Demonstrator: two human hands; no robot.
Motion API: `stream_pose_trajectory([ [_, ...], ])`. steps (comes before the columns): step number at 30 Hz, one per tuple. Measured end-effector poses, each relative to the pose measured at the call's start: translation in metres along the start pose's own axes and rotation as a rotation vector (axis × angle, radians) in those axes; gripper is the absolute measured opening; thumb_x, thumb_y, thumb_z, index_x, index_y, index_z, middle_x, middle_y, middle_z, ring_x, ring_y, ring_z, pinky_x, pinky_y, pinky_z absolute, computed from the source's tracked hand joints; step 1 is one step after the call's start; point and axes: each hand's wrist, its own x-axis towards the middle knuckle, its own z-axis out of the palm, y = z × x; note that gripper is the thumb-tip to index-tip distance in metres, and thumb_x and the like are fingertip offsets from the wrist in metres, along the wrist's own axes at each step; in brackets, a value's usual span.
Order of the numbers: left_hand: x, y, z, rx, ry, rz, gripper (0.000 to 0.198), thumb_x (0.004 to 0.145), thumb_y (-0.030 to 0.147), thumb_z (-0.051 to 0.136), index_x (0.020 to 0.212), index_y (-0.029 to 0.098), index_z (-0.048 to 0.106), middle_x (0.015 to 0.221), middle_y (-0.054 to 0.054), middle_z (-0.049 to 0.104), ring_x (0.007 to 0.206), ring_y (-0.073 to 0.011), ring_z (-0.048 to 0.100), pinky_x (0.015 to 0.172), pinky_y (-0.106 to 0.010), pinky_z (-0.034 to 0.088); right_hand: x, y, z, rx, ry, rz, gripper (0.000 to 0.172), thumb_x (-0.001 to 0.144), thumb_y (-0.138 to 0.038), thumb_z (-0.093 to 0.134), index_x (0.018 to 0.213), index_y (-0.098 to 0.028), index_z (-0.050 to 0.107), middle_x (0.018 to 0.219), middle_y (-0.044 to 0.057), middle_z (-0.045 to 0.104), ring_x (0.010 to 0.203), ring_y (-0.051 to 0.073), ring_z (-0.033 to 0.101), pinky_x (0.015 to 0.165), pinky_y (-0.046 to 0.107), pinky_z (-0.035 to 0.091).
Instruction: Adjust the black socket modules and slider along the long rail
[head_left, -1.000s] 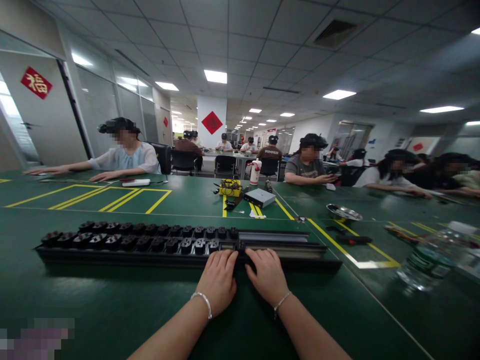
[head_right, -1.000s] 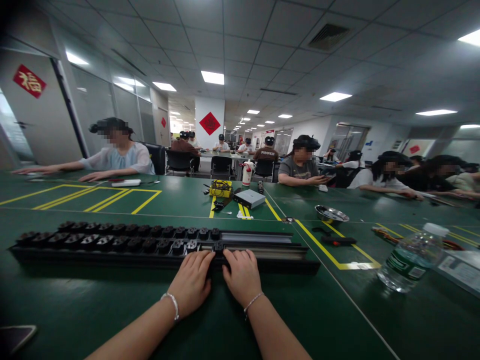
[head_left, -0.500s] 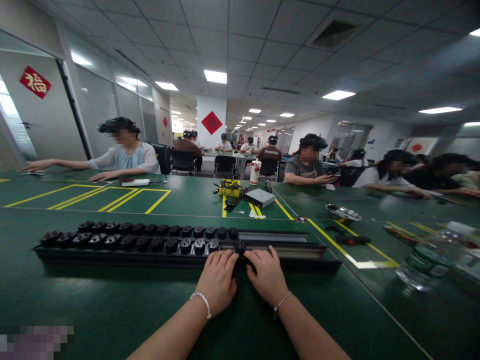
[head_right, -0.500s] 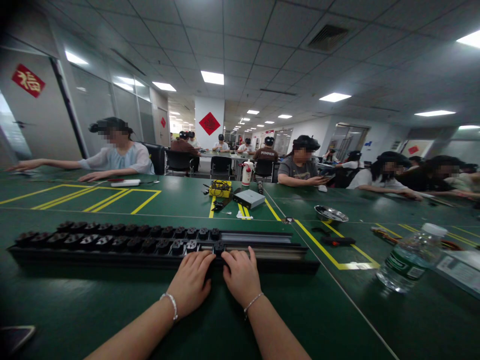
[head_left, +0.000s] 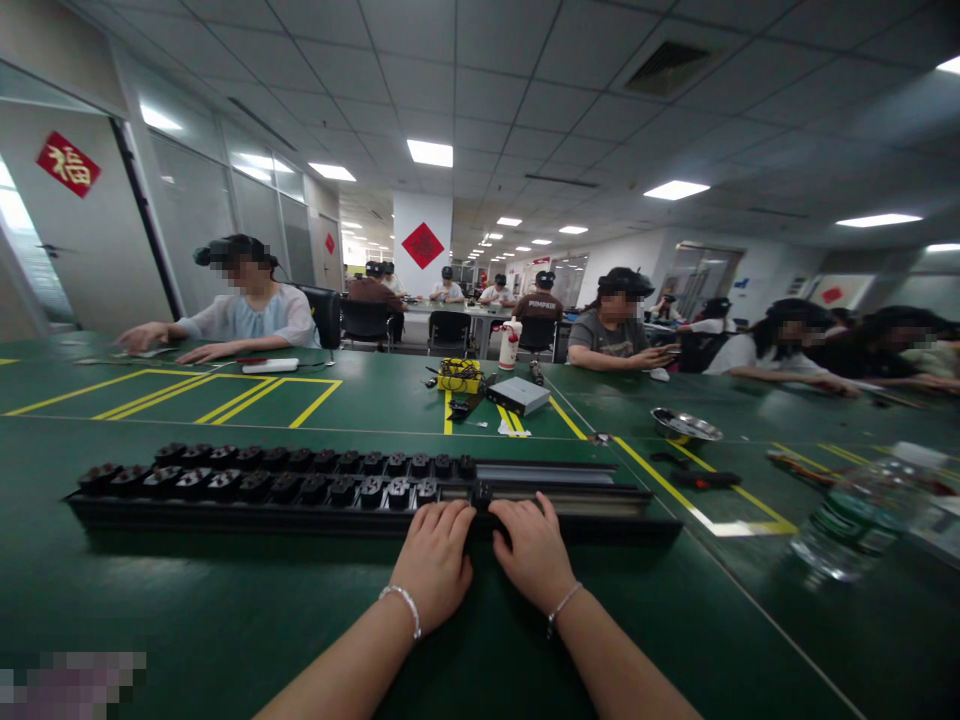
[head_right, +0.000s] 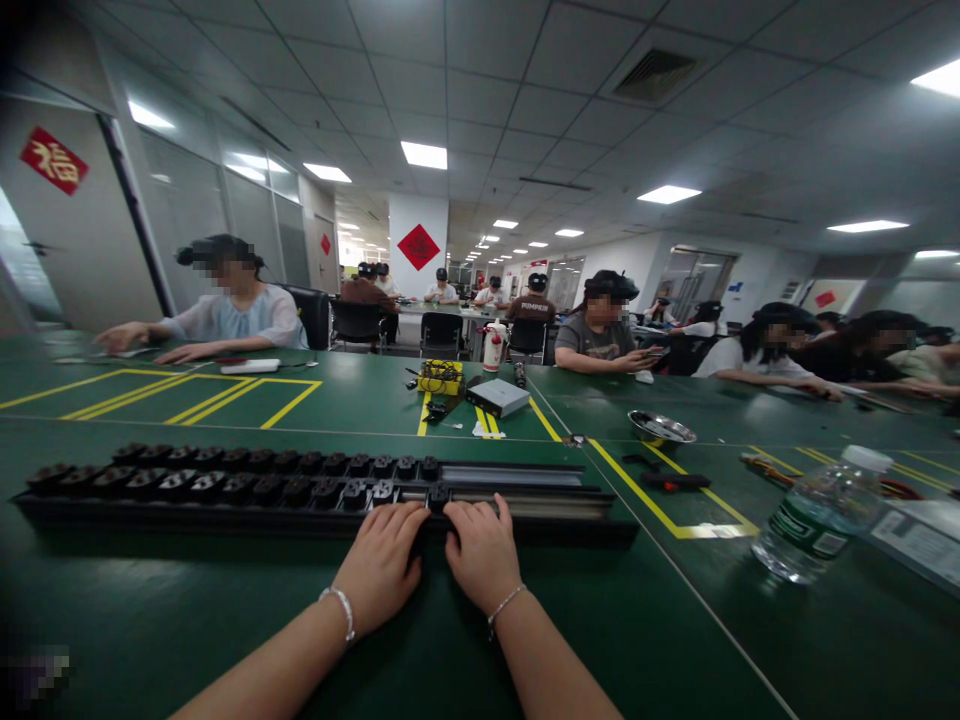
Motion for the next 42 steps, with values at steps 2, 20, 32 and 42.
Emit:
stream_pose_trajectory([
  [2,0.0,0.0007,-0.0006,-0.004,-0.004,-0.003,0.05,0.067,0.014,0.048,0.117,0.02,0.045,0.121,-0.005,0.049,0.111,-0.0217,0.04,0.1,-0.04,0.025,-0.0001,-0.0006,-0.0004,-0.016,0.001,0.005,0.026,0.077,-0.019,0.045,0.1,-0.028,0.054,0.1,0.0,0.063,0.091,0.016,0.052,0.101,0.045,0.015],
  [20,0.0006,0.0,-0.0017,-0.02,0.006,0.002,0.049,0.067,0.013,0.048,0.115,0.021,0.046,0.121,-0.004,0.051,0.11,-0.0212,0.04,0.1,-0.039,0.026,0.0008,-0.0003,0.0008,0.019,0.008,0.033,0.025,0.076,-0.02,0.047,0.098,-0.027,0.054,0.095,-0.001,0.064,0.09,0.016,0.053,0.099,0.042,0.016],
  [32,0.0014,0.0017,-0.0032,-0.025,-0.008,-0.018,0.049,0.067,0.013,0.048,0.116,0.022,0.046,0.121,-0.003,0.051,0.11,-0.0213,0.04,0.1,-0.04,0.026,0.0005,-0.0003,0.0017,-0.005,0.023,0.039,0.024,0.076,-0.019,0.046,0.097,-0.026,0.054,0.094,-0.001,0.064,0.089,0.015,0.053,0.098,0.039,0.018],
  [42,0.0008,0.0015,-0.0042,-0.035,-0.02,-0.017,0.053,0.067,0.013,0.047,0.12,0.022,0.044,0.122,-0.002,0.051,0.111,-0.0216,0.04,0.1,-0.04,0.025,0.0006,-0.0004,0.0013,0.016,0.025,0.04,0.023,0.076,-0.018,0.045,0.096,-0.025,0.054,0.093,0.0,0.063,0.088,0.015,0.053,0.098,0.039,0.018],
])
